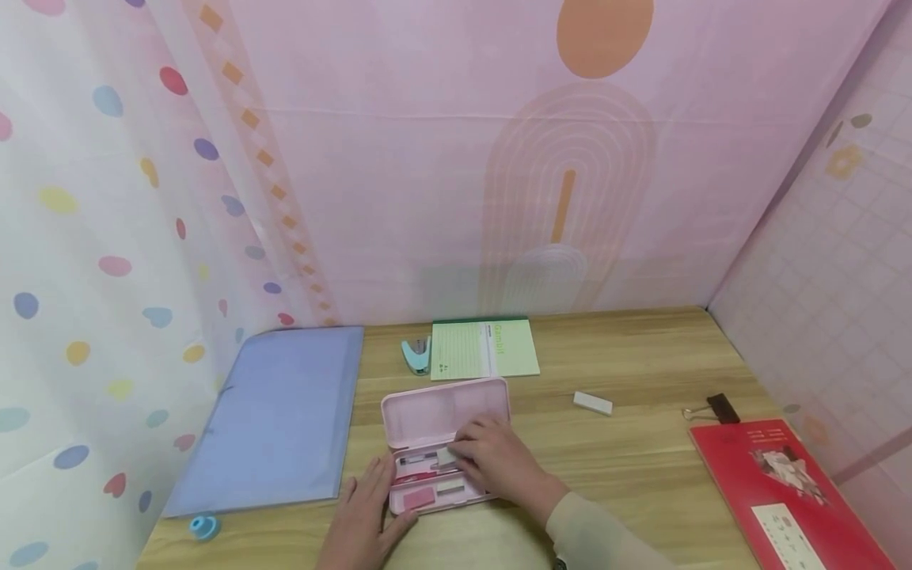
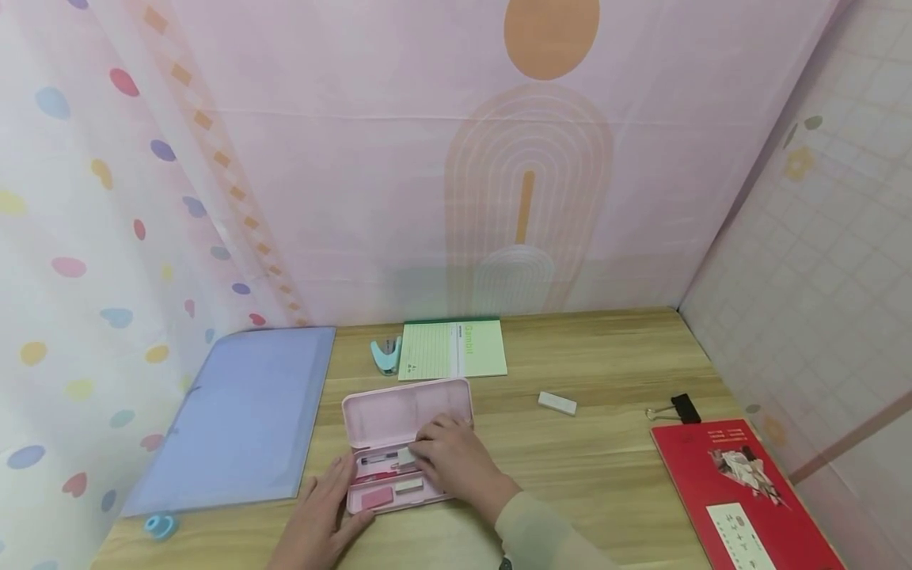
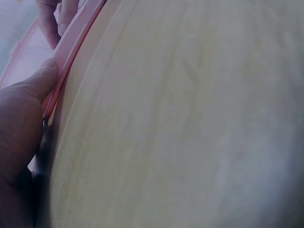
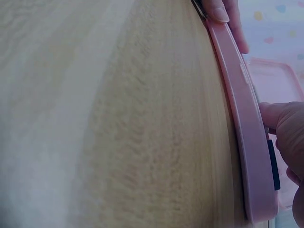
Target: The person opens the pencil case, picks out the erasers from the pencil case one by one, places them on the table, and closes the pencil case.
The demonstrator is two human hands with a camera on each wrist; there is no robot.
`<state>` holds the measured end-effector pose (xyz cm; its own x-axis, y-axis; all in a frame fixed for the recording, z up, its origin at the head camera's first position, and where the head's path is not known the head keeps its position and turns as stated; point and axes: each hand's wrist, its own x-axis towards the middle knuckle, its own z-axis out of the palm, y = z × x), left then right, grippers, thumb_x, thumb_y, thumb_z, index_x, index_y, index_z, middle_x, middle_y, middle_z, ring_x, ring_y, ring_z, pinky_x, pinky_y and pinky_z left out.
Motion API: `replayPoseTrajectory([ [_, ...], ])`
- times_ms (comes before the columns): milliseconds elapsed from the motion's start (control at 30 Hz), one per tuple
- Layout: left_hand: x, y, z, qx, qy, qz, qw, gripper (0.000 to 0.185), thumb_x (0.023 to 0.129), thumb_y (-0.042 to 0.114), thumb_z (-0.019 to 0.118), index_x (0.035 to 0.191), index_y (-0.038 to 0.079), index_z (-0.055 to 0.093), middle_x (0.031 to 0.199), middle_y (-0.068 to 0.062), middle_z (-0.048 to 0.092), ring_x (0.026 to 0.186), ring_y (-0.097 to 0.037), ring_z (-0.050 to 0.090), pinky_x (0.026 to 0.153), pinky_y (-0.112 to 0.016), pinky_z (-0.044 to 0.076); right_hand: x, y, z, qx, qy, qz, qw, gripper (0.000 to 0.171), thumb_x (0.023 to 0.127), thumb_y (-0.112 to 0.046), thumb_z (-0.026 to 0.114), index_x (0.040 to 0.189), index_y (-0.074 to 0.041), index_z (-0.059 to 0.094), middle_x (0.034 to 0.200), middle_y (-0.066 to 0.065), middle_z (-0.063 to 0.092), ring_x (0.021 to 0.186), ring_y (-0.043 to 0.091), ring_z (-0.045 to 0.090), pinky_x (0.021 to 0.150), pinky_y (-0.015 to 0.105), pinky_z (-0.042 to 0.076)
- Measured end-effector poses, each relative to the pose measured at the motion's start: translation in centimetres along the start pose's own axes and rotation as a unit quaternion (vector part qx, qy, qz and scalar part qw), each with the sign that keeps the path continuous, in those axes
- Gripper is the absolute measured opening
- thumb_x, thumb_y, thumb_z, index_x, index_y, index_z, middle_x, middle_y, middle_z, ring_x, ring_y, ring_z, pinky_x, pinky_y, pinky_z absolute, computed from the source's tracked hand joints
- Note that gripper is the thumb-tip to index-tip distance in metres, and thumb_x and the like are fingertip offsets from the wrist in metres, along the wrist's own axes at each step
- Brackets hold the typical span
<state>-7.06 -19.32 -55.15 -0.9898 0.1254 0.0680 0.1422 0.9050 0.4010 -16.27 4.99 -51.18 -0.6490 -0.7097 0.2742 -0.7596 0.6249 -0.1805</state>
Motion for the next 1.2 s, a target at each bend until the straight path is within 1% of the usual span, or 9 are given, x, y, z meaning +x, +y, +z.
replayPoseTrajectory([
  [167,0.0,0.0,0.0,-0.002,0.002,0.002,1.0,0.096,0.085,0.073,0.048,0.151,0.007,0.028,0.154,-0.007,0.034,0.141,-0.028,0.028,0.113,-0.057,0.017,0.0,0.0,0.2,-0.003,0.003,-0.007,1.0,0.023,0.091,-0.03,0.067,0.112,-0.023,0.073,0.104,-0.01,0.063,0.103,0.011,0.052,0.098,0.033,0.043],
  [300,-0.1,0.0,-0.1,-0.005,0.003,0.004,1.0,0.095,0.085,0.071,0.05,0.151,0.007,0.028,0.153,-0.007,0.034,0.141,-0.028,0.028,0.112,-0.057,0.017,0.0,0.0,0.3,0.004,-0.001,-0.003,1.0,0.022,0.091,-0.03,0.067,0.112,-0.024,0.073,0.104,-0.011,0.064,0.101,0.01,0.052,0.096,0.031,0.044],
  [467,-0.1,0.0,0.0,-0.005,0.005,0.004,1.0,0.095,0.085,0.07,0.051,0.152,0.007,0.028,0.153,-0.008,0.035,0.141,-0.029,0.029,0.113,-0.057,0.017,0.0,0.0,0.3,0.013,-0.002,-0.003,1.0,0.023,0.09,-0.029,0.068,0.112,-0.024,0.073,0.103,-0.011,0.064,0.1,0.009,0.052,0.094,0.029,0.045],
  [567,-0.1,0.0,0.0,-0.006,0.007,0.006,0.9999,0.095,0.085,0.07,0.051,0.151,0.007,0.028,0.152,-0.008,0.036,0.141,-0.029,0.03,0.113,-0.057,0.017,0.0,0.0,0.3,0.017,-0.001,-0.003,1.0,0.023,0.09,-0.028,0.068,0.112,-0.023,0.072,0.104,-0.011,0.063,0.101,0.009,0.052,0.094,0.029,0.045],
  [700,-0.1,0.0,0.0,-0.008,0.005,0.006,0.9999,0.095,0.085,0.071,0.05,0.152,0.007,0.028,0.153,-0.008,0.035,0.141,-0.028,0.029,0.113,-0.057,0.017,-0.2,0.0,-0.1,0.025,0.011,-0.002,1.0,0.023,0.09,-0.029,0.068,0.112,-0.023,0.072,0.105,-0.011,0.063,0.102,0.009,0.052,0.095,0.029,0.045],
  [833,-0.1,0.1,-0.1,-0.007,-0.001,0.0,1.0,0.096,0.084,0.073,0.048,0.152,0.007,0.028,0.154,-0.007,0.034,0.142,-0.028,0.028,0.113,-0.056,0.015,-0.8,0.3,-0.8,0.027,0.045,0.001,0.999,0.021,0.09,-0.03,0.068,0.109,-0.022,0.073,0.103,-0.01,0.063,0.1,0.009,0.053,0.091,0.028,0.047],
  [933,0.0,0.2,0.0,-0.006,-0.002,0.001,1.0,0.096,0.085,0.073,0.048,0.152,0.008,0.028,0.154,-0.006,0.033,0.142,-0.028,0.028,0.114,-0.056,0.015,-1.9,1.2,-1.6,0.025,0.089,0.003,0.996,0.019,0.088,-0.029,0.071,0.105,-0.022,0.074,0.102,-0.01,0.064,0.096,0.009,0.054,0.085,0.028,0.048],
  [1067,-0.1,0.2,0.0,-0.004,0.0,0.002,1.0,0.095,0.085,0.071,0.049,0.152,0.008,0.027,0.155,-0.005,0.031,0.142,-0.027,0.027,0.114,-0.055,0.014,-3.8,3.4,-2.8,0.031,0.142,0.013,0.989,0.021,0.082,-0.023,0.076,0.102,-0.017,0.074,0.102,-0.006,0.067,0.096,0.011,0.056,0.084,0.031,0.051],
  [1200,0.0,0.1,0.0,0.0,0.001,0.0,1.0,0.094,0.085,0.071,0.048,0.153,0.009,0.026,0.155,-0.004,0.03,0.142,-0.027,0.027,0.114,-0.055,0.014,-5.8,5.9,-4.0,0.026,0.165,0.038,0.985,0.023,0.078,-0.017,0.081,0.099,-0.014,0.075,0.102,-0.002,0.068,0.098,0.014,0.058,0.086,0.034,0.051],
])
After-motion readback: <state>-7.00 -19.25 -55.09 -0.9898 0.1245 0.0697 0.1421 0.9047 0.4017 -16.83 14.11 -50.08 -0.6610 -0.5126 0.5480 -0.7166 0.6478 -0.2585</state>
